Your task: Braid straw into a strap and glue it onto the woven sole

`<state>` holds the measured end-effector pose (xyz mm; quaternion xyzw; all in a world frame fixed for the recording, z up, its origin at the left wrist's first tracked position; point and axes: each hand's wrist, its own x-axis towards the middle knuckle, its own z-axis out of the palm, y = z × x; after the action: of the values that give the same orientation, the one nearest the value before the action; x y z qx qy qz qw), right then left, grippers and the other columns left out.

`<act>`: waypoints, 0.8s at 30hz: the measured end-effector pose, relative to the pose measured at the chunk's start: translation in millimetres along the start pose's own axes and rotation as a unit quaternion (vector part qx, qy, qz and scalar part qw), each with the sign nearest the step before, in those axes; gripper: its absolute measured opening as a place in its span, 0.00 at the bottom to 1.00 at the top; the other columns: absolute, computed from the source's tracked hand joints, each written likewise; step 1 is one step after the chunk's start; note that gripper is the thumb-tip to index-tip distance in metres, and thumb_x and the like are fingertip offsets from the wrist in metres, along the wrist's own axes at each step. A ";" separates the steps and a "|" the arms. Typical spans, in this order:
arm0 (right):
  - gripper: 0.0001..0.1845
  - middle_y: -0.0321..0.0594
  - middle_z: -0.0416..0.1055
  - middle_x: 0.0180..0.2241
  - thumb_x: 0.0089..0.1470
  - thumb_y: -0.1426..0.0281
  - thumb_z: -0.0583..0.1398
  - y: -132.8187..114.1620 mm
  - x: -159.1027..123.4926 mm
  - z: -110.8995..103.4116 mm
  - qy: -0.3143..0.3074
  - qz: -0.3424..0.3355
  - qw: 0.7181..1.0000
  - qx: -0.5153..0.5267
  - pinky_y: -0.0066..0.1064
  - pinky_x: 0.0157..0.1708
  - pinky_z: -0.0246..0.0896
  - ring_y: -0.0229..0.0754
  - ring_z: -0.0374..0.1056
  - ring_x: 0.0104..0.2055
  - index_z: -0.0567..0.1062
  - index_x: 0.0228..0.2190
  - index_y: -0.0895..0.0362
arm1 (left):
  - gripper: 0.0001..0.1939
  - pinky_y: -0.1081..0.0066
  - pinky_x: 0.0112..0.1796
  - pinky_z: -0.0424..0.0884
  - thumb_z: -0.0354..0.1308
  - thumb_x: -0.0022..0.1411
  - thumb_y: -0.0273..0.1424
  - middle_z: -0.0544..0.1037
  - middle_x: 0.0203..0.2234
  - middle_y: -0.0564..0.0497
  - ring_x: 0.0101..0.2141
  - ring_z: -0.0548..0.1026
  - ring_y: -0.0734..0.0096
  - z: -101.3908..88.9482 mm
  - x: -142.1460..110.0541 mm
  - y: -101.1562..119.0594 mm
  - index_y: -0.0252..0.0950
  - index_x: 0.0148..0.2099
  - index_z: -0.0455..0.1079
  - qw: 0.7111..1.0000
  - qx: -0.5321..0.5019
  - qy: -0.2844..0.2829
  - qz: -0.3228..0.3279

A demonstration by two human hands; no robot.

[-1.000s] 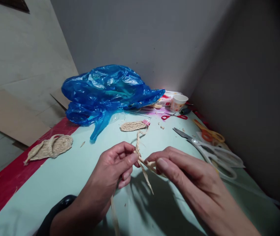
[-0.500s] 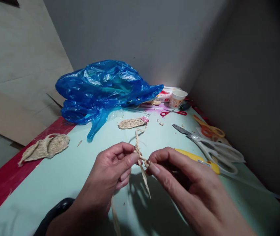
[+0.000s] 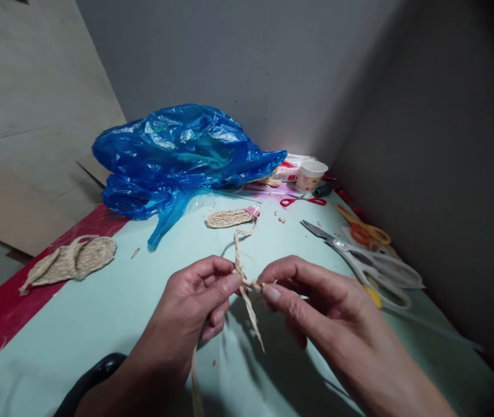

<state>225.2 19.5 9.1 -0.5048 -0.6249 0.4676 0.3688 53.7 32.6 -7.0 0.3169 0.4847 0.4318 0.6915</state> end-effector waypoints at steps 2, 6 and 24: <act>0.10 0.35 0.68 0.29 0.60 0.61 0.60 1.5 1.0 -0.7 0.005 0.020 0.999 0.032 0.21 0.20 0.50 0.32 0.56 0.24 0.76 0.34 0.55 | 0.10 0.83 0.16 0.47 0.67 0.55 0.35 0.60 0.14 0.61 0.15 0.53 0.86 -0.9 0.2 -0.1 0.36 0.34 0.70 1.000 0.007 0.002 0.005; 0.12 0.34 0.65 0.28 0.59 0.60 0.60 3.4 3.5 -3.1 0.002 0.056 0.996 0.070 0.20 0.19 0.44 0.31 0.52 0.24 0.74 0.34 0.56 | 0.11 0.83 0.16 0.49 0.67 0.55 0.36 0.60 0.14 0.61 0.16 0.53 0.85 -2.1 2.3 0.5 0.36 0.35 0.71 0.999 0.024 0.017 0.012; 0.11 0.36 0.68 0.33 0.59 0.63 0.61 1.3 11.0 -25.5 0.070 -0.036 0.997 -0.020 0.24 0.26 0.52 0.34 0.58 0.29 0.66 0.38 0.55 | 0.09 0.84 0.16 0.52 0.67 0.55 0.35 0.59 0.16 0.60 0.16 0.52 0.85 -6.8 3.2 2.8 0.36 0.34 0.72 0.998 0.019 0.045 0.043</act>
<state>247.0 35.8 15.2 -0.5208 -0.6247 0.4044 0.4183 47.0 36.8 -8.1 0.3310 0.5090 0.4660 0.6435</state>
